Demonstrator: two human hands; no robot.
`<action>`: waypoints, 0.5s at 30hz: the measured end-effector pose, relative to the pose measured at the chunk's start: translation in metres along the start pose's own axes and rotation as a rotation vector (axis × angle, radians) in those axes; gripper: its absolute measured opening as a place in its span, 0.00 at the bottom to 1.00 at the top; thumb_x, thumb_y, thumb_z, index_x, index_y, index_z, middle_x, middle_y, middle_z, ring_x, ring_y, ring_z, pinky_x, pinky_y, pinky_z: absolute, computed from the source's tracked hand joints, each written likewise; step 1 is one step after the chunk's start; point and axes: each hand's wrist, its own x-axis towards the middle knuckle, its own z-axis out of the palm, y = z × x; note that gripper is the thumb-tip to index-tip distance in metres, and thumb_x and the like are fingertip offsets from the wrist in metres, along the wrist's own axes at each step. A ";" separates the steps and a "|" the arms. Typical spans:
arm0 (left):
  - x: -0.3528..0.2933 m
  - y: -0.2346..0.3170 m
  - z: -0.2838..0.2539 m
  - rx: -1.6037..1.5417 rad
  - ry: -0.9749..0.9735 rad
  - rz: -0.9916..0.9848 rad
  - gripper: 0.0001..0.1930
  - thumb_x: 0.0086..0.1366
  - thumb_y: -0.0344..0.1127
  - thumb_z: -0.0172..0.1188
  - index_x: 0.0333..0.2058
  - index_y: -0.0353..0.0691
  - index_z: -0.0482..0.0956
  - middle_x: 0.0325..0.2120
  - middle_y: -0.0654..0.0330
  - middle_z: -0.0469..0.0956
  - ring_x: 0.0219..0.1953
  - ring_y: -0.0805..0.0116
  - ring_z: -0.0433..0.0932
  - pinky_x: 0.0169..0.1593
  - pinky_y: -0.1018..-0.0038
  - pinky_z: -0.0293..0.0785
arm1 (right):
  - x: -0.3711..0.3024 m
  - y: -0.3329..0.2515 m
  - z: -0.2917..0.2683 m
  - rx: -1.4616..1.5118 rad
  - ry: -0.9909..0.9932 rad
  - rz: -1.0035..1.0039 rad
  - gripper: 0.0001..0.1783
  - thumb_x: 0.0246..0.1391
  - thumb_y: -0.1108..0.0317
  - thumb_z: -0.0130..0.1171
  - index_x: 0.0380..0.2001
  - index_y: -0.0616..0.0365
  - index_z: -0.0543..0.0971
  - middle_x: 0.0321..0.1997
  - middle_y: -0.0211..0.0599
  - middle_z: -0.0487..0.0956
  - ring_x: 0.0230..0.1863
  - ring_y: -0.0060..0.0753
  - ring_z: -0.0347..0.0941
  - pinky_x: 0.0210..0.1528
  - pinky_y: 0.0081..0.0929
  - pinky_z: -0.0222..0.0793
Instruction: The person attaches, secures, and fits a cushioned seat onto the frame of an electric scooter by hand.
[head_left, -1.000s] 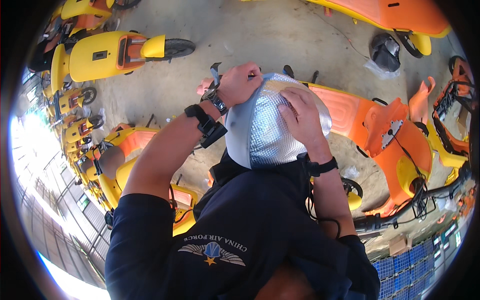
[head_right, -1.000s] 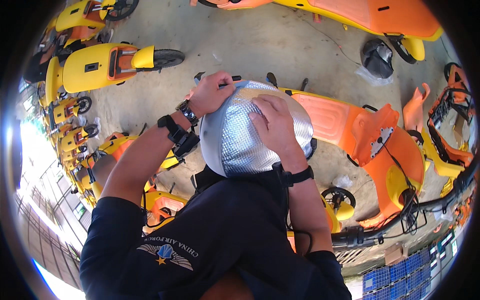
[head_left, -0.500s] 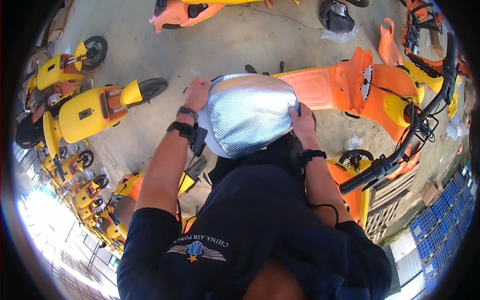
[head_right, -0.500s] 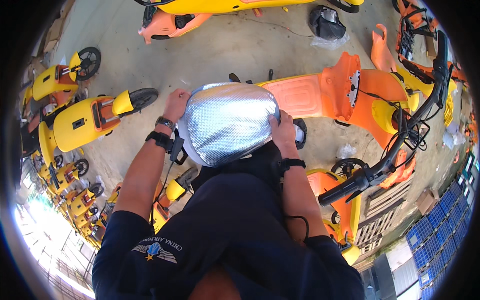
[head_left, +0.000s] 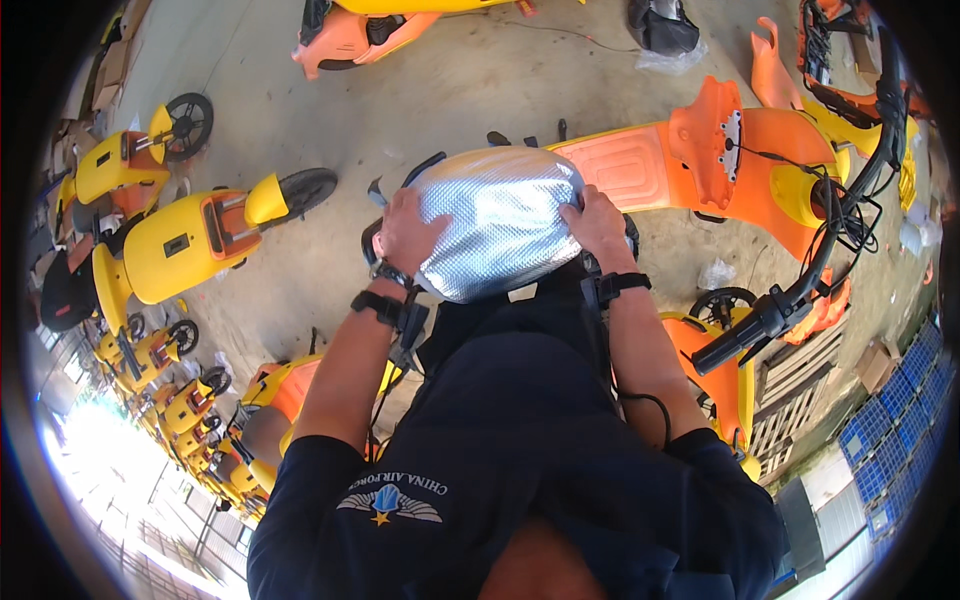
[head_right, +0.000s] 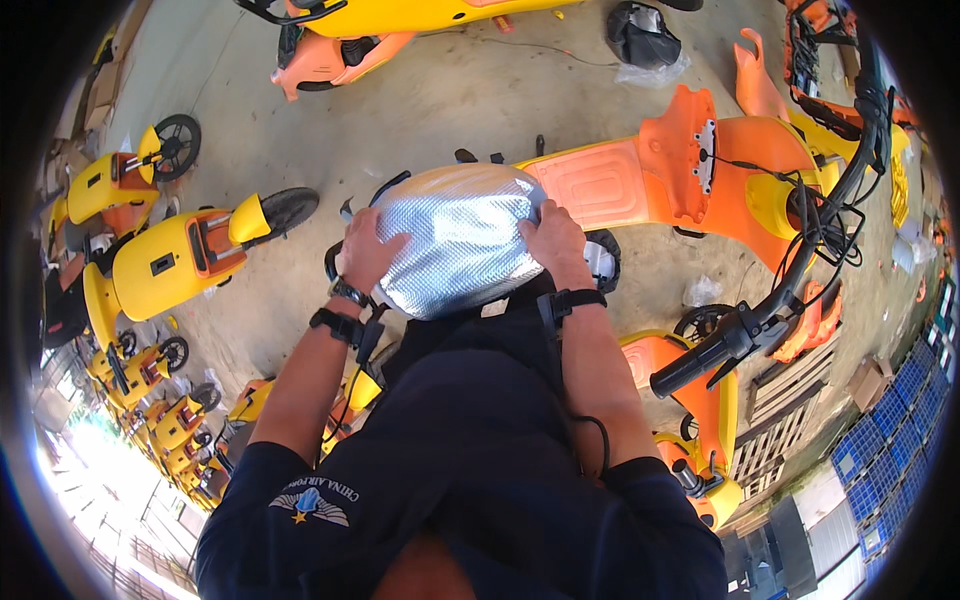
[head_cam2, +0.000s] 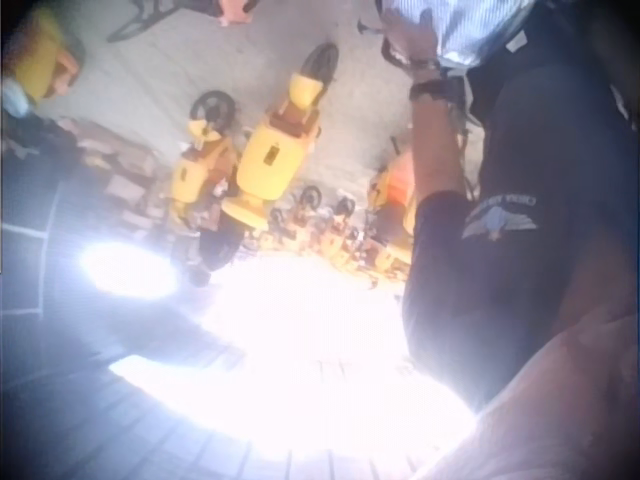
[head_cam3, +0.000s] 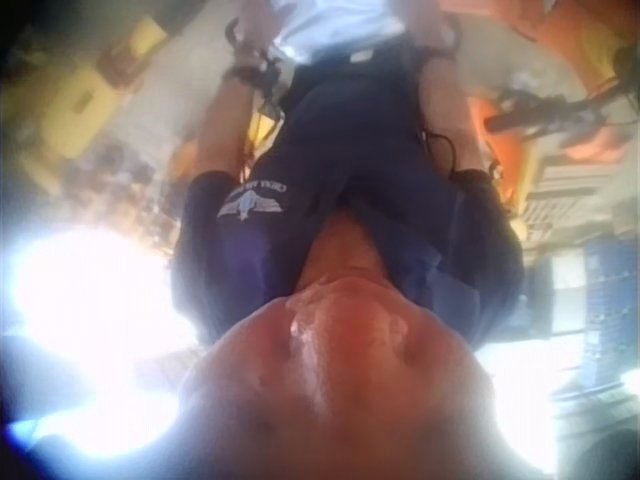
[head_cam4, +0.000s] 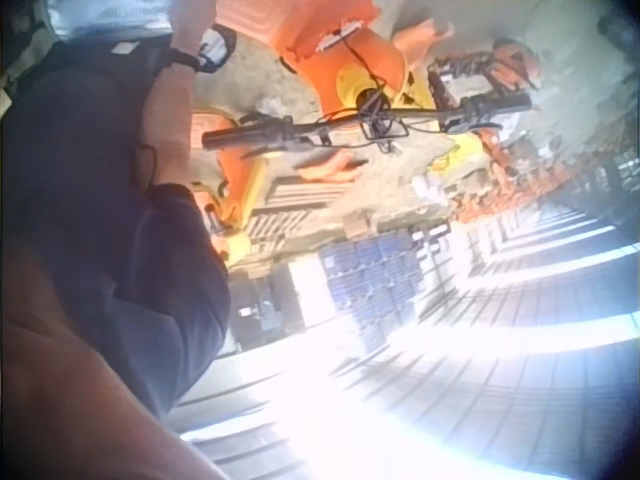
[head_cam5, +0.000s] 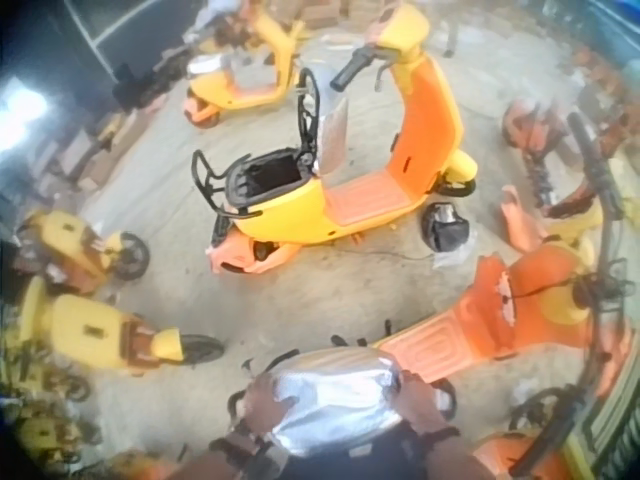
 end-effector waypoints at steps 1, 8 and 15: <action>-0.001 -0.001 0.006 0.054 0.053 0.115 0.34 0.50 0.50 0.69 0.51 0.34 0.72 0.55 0.46 0.69 0.58 0.45 0.65 0.61 0.55 0.61 | 0.003 -0.003 -0.003 0.000 0.007 0.004 0.26 0.52 0.50 0.61 0.44 0.61 0.73 0.43 0.52 0.78 0.46 0.55 0.76 0.49 0.45 0.72; -0.015 0.099 0.035 0.102 -0.156 0.601 0.34 0.49 0.46 0.69 0.55 0.39 0.72 0.62 0.49 0.62 0.67 0.47 0.55 0.68 0.53 0.49 | 0.024 0.028 0.022 0.257 0.021 -0.128 0.18 0.54 0.54 0.60 0.26 0.61 0.77 0.26 0.47 0.79 0.33 0.48 0.77 0.38 0.41 0.71; -0.025 0.146 0.072 0.120 -0.340 0.459 0.20 0.47 0.48 0.68 0.27 0.37 0.75 0.27 0.52 0.78 0.37 0.52 0.78 0.35 0.60 0.73 | 0.017 0.034 0.032 0.919 0.021 -0.230 0.17 0.52 0.71 0.64 0.14 0.60 0.69 0.14 0.21 0.62 0.20 0.14 0.55 0.21 0.22 0.55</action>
